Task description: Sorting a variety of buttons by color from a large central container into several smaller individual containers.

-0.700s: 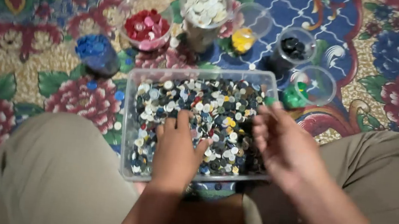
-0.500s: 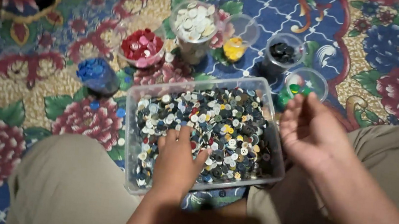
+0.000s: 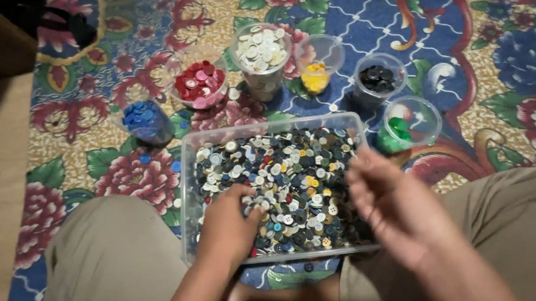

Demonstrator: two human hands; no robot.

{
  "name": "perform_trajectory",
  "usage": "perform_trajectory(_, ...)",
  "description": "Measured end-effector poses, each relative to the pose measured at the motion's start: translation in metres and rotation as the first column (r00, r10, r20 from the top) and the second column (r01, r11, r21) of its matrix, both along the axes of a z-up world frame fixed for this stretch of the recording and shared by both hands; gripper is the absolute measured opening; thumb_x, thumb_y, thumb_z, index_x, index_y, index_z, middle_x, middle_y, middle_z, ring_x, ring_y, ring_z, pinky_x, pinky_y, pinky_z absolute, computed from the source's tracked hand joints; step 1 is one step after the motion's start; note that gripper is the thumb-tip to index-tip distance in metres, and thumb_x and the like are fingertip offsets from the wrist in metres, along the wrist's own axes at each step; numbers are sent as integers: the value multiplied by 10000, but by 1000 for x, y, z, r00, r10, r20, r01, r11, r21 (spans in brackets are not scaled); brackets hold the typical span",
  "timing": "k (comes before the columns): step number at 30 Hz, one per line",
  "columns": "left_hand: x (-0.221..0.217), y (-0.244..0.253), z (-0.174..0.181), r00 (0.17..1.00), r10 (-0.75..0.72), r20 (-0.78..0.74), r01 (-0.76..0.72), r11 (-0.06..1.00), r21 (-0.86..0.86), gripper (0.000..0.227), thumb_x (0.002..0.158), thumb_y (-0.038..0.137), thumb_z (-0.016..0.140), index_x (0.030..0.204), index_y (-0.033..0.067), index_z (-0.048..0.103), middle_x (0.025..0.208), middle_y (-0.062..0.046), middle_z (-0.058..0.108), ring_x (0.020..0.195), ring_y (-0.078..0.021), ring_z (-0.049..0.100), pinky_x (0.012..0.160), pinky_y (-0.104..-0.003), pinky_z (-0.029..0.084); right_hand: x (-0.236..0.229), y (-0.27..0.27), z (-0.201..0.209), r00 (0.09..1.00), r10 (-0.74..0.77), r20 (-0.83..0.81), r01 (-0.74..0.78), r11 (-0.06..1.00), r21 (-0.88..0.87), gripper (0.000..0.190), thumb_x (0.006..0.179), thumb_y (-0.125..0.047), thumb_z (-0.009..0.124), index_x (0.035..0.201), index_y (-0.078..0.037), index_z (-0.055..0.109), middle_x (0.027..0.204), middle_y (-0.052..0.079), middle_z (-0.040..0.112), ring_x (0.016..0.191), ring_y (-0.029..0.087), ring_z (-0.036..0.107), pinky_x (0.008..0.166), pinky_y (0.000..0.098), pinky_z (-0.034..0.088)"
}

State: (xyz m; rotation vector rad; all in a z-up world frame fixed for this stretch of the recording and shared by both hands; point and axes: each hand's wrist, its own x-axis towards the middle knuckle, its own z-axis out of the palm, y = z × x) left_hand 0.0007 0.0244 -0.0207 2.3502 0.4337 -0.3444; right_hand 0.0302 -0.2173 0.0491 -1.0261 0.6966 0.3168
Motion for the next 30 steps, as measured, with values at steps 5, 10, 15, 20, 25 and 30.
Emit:
perform_trajectory(5, 5, 35, 3, 988, 54, 142, -69, 992, 104, 373, 836, 223, 745, 1196, 146, 691, 1144, -118, 712, 1028, -311, 686, 931, -429, 542, -9, 32, 4, 915, 368, -165, -403, 854, -329, 292, 944, 62, 513, 1109, 55, 754, 995, 177, 740, 863, 214, 628, 764, 288, 476)
perform_trajectory(10, -3, 31, 32, 989, 120, -90, -123, 992, -32, 283, 877, 319, 711, 1103, 151, 739, 826, -14, 774, 721, -182, 713, 722, -295, 580, -13, 34, -27, 667, 642, -379, -721, 427, -546, 398, 829, 74, 456, 918, 44, 842, 769, 169, 756, 662, 249, 684, 656, 337, 561)
perform_trajectory(15, -11, -3, 41, 837, -399, -375, 340, 916, -215, 369, 1011, 242, 469, 969, 134, 819, 958, -55, 794, 827, -229, 710, 832, -350, 566, -11, 44, -34, 360, 825, -437, -775, 3, -632, 407, 793, -7, 523, 956, -127, 876, 818, -13, 847, 708, 99, 763, 735, 219, 610)
perform_trajectory(20, 14, 24, 9, 855, -424, -298, 406, 906, -123, 363, 992, 229, 467, 1148, 113, 774, 1057, -148, 795, 1152, -393, 704, 989, -513, 546, -11, 46, -43, 254, 920, -300, -609, -89, -788, 443, 847, -40, 527, 1165, -229, 770, 1160, 2, 792, 1161, 293, 717, 1017, 441, 555)
perform_trajectory(25, 16, 59, 31, 952, -214, -217, 220, 976, 5, 422, 1054, 315, 400, 1325, 177, 693, 1104, -230, 768, 1198, -466, 648, 1020, -592, 492, -18, 42, -31, 225, 974, -23, -497, 95, -862, 606, 817, 123, 494, 1365, -81, 653, 1410, 146, 664, 1268, 407, 626, 1072, 521, 495)
perform_trajectory(30, 2, 62, 51, 972, -127, -199, 141, 988, 58, 263, 961, 228, 562, 1061, 220, 805, 937, -122, 821, 1094, -381, 718, 990, -495, 548, -24, 36, -37, 467, 882, -59, -331, 113, -937, 305, 906, -133, 610, 1157, -203, 769, 1144, 16, 781, 1089, 314, 734, 961, 440, 566)
